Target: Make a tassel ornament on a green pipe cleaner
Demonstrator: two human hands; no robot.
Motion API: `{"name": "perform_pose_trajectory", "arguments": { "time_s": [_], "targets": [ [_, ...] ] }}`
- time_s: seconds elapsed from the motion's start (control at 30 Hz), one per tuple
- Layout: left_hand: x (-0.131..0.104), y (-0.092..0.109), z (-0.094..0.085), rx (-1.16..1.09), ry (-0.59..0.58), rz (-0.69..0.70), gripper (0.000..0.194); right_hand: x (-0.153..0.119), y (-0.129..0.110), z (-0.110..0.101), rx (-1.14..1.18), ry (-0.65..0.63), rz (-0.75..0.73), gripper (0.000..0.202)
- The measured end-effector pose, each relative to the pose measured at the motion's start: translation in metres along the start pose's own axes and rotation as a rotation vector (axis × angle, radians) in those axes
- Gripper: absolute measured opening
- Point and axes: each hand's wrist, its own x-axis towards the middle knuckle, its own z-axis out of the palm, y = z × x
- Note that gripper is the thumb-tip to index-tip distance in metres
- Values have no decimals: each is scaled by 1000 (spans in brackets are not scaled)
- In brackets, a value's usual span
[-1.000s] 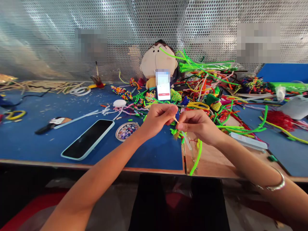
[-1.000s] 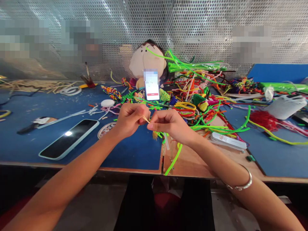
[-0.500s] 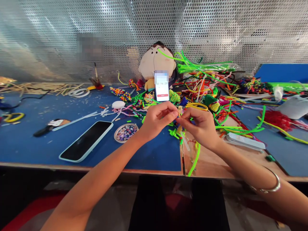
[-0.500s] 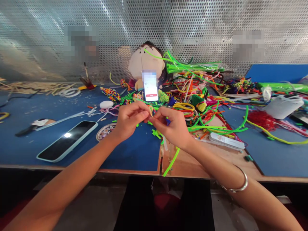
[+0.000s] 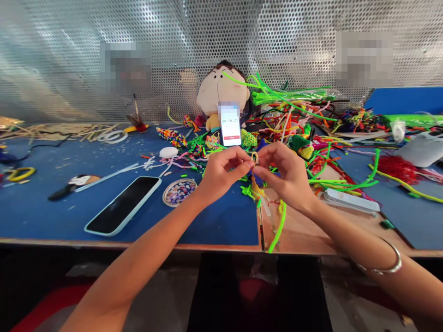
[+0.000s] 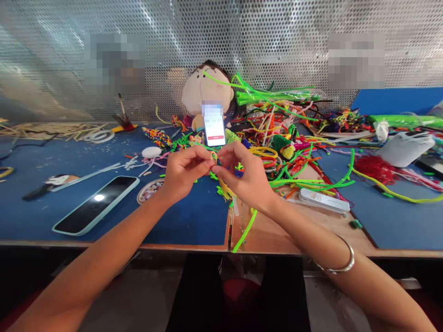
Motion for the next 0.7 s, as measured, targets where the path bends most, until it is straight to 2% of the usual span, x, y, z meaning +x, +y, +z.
{"name": "perform_pose_trajectory", "arguments": {
  "time_s": [0.23, 0.4, 0.53, 0.7],
  "targets": [
    [-2, 0, 1, -29, -82, -34, 15, 2, 0, -1, 12, 29, 30, 8],
    [-2, -2, 5, -160, -101, -93, 22, 4, 1, 0, 161, 74, 130, 11],
    [-1, 0, 8, -244, -66, -161, 24, 6, 3, -1, 242, 71, 183, 14],
    [2, 9, 10, -461, -87, -236, 22, 5, 3, -4, 321, 42, 182, 13]
  ]
}}
